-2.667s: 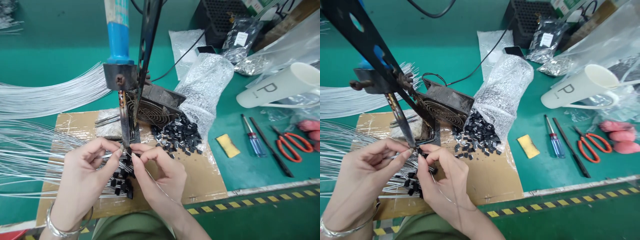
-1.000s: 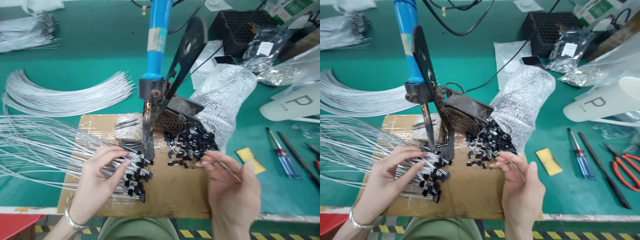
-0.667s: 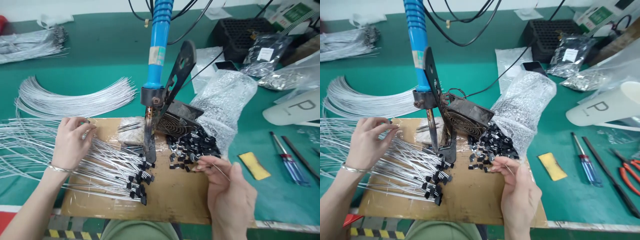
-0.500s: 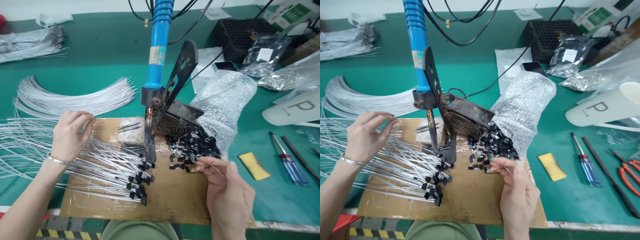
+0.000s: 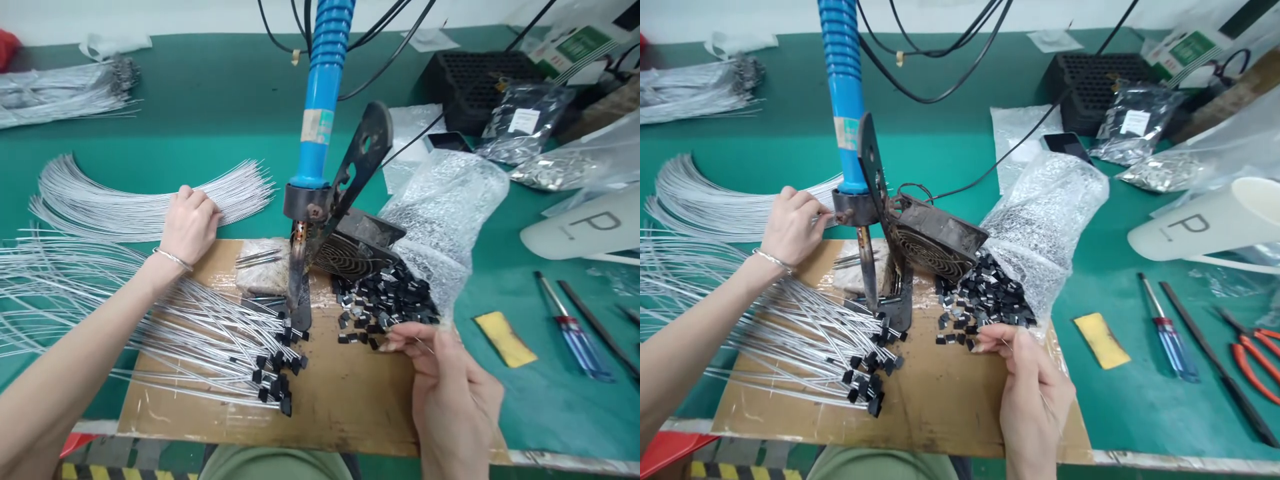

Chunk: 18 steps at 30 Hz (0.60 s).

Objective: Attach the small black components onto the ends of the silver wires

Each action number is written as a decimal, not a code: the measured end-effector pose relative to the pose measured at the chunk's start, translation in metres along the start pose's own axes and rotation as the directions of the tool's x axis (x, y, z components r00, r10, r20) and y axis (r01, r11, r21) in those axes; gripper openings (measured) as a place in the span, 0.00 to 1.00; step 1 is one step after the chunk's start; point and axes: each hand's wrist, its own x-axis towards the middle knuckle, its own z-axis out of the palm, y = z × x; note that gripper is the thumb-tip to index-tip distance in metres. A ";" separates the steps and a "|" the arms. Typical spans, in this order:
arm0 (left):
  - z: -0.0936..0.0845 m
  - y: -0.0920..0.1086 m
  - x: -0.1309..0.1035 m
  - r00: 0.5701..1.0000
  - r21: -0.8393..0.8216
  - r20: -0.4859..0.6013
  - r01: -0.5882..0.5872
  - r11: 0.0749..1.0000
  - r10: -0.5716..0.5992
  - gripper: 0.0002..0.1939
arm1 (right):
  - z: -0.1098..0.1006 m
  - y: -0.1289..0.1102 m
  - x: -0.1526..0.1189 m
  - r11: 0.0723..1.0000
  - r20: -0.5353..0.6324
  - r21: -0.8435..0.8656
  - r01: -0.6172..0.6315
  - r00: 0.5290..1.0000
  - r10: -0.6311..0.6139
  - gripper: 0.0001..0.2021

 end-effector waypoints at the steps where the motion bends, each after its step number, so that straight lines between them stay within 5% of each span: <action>1: -0.004 -0.001 -0.002 1.000 -0.014 -0.022 0.003 1.000 -0.003 0.13 | 0.000 -0.001 0.000 1.000 0.001 -0.009 -0.015 1.000 0.015 0.20; 11: -0.046 0.024 -0.037 0.929 -0.211 -0.357 0.020 0.977 -0.096 0.07 | -0.002 0.002 -0.004 0.996 0.002 -0.082 -0.034 0.999 0.035 0.21; 18: -0.082 0.068 -0.081 0.958 -0.358 -0.285 -0.100 0.928 -0.006 0.06 | 0.000 -0.001 -0.006 0.995 0.037 -0.094 -0.008 0.999 0.011 0.19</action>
